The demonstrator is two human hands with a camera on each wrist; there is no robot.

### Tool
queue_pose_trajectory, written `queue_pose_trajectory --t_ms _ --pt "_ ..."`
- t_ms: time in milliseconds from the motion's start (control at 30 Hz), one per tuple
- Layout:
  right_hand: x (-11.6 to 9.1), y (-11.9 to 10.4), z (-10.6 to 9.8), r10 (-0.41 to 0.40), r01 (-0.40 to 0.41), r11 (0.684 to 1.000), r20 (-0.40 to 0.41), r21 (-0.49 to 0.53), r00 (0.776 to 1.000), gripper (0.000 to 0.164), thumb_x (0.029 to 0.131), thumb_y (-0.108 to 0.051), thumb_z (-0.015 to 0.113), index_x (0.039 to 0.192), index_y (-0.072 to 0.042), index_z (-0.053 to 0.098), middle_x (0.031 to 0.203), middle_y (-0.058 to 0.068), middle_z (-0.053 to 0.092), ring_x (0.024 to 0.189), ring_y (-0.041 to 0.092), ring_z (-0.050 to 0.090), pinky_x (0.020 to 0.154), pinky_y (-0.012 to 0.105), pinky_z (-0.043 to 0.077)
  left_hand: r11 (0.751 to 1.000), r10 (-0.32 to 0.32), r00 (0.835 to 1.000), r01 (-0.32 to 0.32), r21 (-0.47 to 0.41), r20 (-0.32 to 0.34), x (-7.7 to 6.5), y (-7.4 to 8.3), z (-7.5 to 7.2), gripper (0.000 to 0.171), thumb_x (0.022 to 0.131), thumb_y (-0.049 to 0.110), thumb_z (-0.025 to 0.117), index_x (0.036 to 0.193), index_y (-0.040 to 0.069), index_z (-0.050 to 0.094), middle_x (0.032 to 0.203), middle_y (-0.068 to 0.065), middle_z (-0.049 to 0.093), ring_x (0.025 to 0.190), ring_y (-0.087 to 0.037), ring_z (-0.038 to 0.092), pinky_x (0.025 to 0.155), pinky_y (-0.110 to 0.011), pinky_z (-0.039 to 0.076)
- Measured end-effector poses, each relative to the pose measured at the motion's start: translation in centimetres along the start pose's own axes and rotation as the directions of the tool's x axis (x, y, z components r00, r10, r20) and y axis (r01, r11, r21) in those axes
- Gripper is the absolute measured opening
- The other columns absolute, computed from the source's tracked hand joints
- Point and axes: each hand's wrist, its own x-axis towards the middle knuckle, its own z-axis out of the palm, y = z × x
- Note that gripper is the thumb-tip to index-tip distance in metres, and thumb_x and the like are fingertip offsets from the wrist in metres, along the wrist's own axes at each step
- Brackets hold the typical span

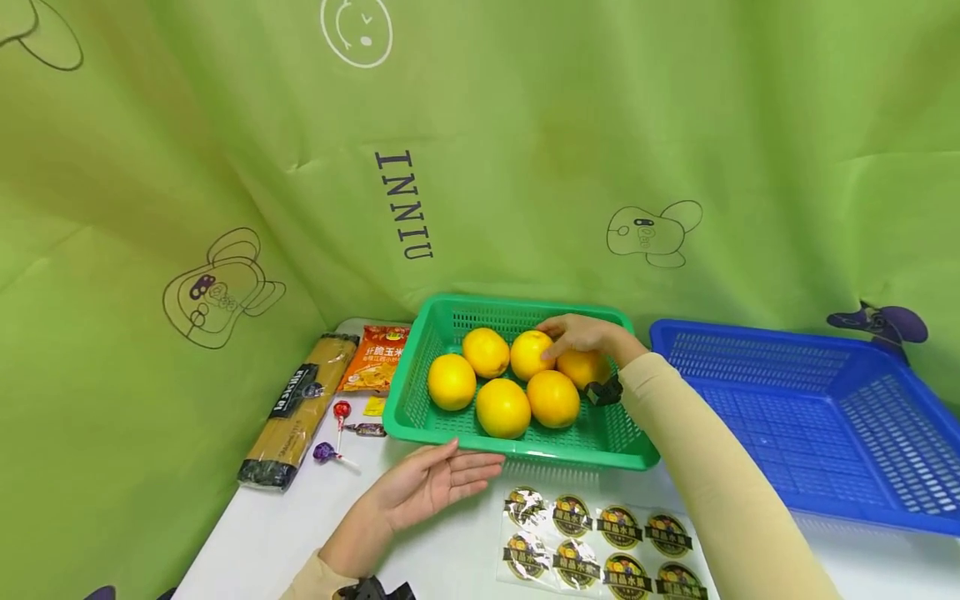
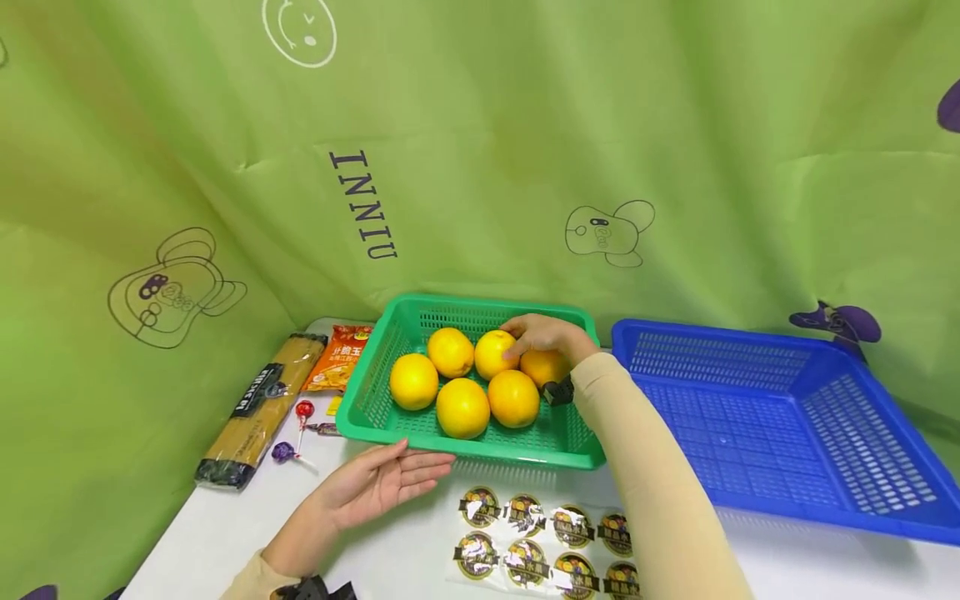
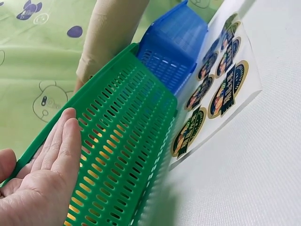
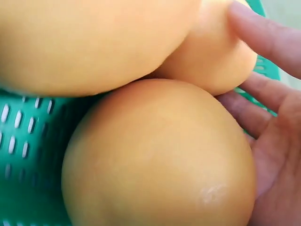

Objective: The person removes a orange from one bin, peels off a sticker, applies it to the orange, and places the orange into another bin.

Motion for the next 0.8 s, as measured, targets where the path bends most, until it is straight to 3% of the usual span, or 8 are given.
queue_pose_trajectory --t_ms 133,267,400,567,800 --pt "0.1 0.0 0.2 0.010 -0.009 0.997 0.005 -0.083 1.000 0.074 0.084 -0.034 0.070 0.146 -0.014 0.036 0.147 0.014 0.039 0.130 0.034 0.038 0.110 0.054 0.030 1.000 0.001 1.000 -0.001 0.015 0.014 0.1 0.0 -0.1 0.054 0.106 0.022 0.022 0.140 -0.021 0.019 0.140 -0.024 0.046 0.130 -0.028 0.048 0.112 -0.037 0.034" --pt "0.0 -0.2 0.5 0.004 -0.007 0.994 -0.033 -0.108 0.999 0.074 0.082 -0.035 0.072 0.144 -0.014 0.038 0.143 0.015 0.041 0.126 0.034 0.041 0.106 0.054 0.035 1.000 0.010 1.000 -0.010 0.007 0.030 0.2 0.0 -0.2 0.055 0.106 0.023 0.020 0.139 -0.021 0.018 0.139 -0.023 0.047 0.130 -0.028 0.048 0.111 -0.037 0.035" --pt "0.2 -0.4 0.6 -0.008 0.003 0.997 -0.063 -0.082 0.998 0.070 0.080 -0.034 0.075 0.139 -0.016 0.042 0.135 0.012 0.047 0.116 0.031 0.048 0.099 0.048 0.042 1.000 0.016 0.999 -0.016 0.004 0.038 0.2 0.2 -0.2 0.054 0.106 0.023 0.020 0.139 -0.021 0.020 0.139 -0.023 0.047 0.130 -0.027 0.048 0.111 -0.036 0.035" --pt "0.2 -0.5 0.6 -0.041 0.037 0.998 -0.101 -0.044 0.994 0.069 0.078 -0.036 0.076 0.137 -0.021 0.042 0.131 0.008 0.047 0.108 0.027 0.051 0.091 0.041 0.045 1.000 0.003 1.000 -0.003 0.000 0.025 0.2 0.1 -0.3 0.057 0.106 0.022 0.019 0.139 -0.023 0.008 0.140 -0.024 0.046 0.130 -0.027 0.048 0.112 -0.036 0.035" --pt "-1.4 -2.3 0.7 -0.148 0.167 0.982 -0.196 0.086 0.969 0.070 0.080 -0.030 0.074 0.140 -0.020 0.040 0.139 0.012 0.035 0.114 0.034 0.043 0.092 0.046 0.043 1.000 0.000 1.000 0.000 -0.017 0.013 0.1 0.2 -0.1 0.057 0.106 0.023 0.020 0.139 -0.022 0.013 0.140 -0.024 0.045 0.129 -0.027 0.048 0.112 -0.036 0.035"
